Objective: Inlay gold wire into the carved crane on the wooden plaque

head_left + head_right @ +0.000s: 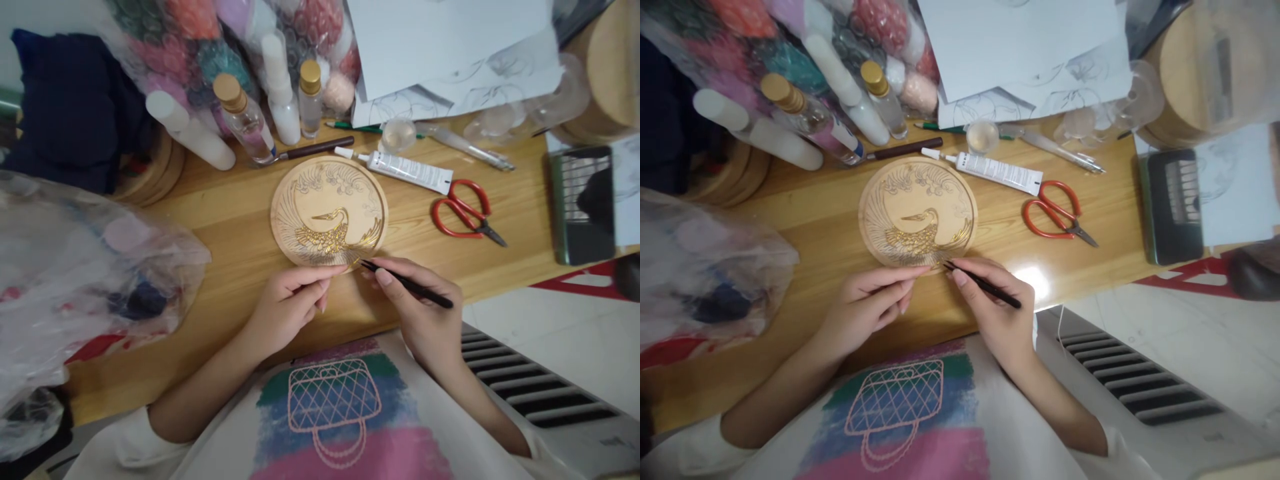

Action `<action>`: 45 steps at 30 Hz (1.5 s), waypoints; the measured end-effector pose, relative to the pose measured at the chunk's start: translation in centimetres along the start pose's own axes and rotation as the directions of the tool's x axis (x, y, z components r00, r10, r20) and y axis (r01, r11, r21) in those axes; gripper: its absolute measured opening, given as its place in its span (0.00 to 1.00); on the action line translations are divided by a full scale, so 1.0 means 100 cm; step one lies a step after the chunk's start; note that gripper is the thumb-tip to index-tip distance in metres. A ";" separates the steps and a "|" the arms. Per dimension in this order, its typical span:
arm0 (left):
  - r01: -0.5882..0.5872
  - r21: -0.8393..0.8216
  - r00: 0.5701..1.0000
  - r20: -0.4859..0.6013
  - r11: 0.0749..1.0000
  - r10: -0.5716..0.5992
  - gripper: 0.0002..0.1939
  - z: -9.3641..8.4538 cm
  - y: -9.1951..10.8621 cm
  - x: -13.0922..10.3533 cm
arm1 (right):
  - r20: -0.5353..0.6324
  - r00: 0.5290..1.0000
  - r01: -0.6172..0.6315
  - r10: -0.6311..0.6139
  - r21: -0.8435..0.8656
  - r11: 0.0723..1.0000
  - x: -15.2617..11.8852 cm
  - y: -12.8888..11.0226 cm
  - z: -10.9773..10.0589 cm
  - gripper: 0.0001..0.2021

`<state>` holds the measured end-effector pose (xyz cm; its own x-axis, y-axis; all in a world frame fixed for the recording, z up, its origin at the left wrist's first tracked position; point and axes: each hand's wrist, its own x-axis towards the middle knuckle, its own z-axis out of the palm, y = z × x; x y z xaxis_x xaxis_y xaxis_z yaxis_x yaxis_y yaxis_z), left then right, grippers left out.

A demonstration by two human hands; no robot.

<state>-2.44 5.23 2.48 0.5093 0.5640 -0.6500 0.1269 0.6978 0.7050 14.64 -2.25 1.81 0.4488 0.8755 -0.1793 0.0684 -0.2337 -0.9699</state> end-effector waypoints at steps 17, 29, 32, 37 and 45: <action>-0.337 0.647 0.907 0.030 0.684 0.419 0.15 0.001 -0.007 -0.004 | 0.025 0.979 0.204 -0.203 -0.187 0.961 0.003 -0.003 0.004 0.10; -0.269 0.951 0.740 0.307 -0.156 0.599 0.14 0.001 -0.006 -0.014 | 0.221 0.898 0.439 -0.381 -0.361 0.823 0.008 -0.006 0.005 0.10; -0.257 0.927 0.721 0.372 -0.273 0.584 0.16 -0.001 0.005 -0.011 | 0.266 0.878 0.476 -0.398 -0.395 0.785 0.010 -0.007 0.005 0.10; -0.381 0.822 0.671 0.561 -0.424 0.484 0.17 -0.015 0.026 -0.002 | 0.366 0.839 0.537 -0.402 -0.446 0.716 0.014 -0.012 0.006 0.11; -0.534 0.765 0.633 0.645 -0.361 0.429 0.19 -0.025 0.041 0.017 | 0.459 0.771 0.629 -0.442 -0.435 0.644 0.021 -0.017 0.006 0.10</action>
<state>-3.17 10.17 3.56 0.9255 0.3716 0.0735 0.3331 -0.8907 0.3094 14.94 0.23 2.99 -0.0934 0.9723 0.2144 0.7141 0.2155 -0.6661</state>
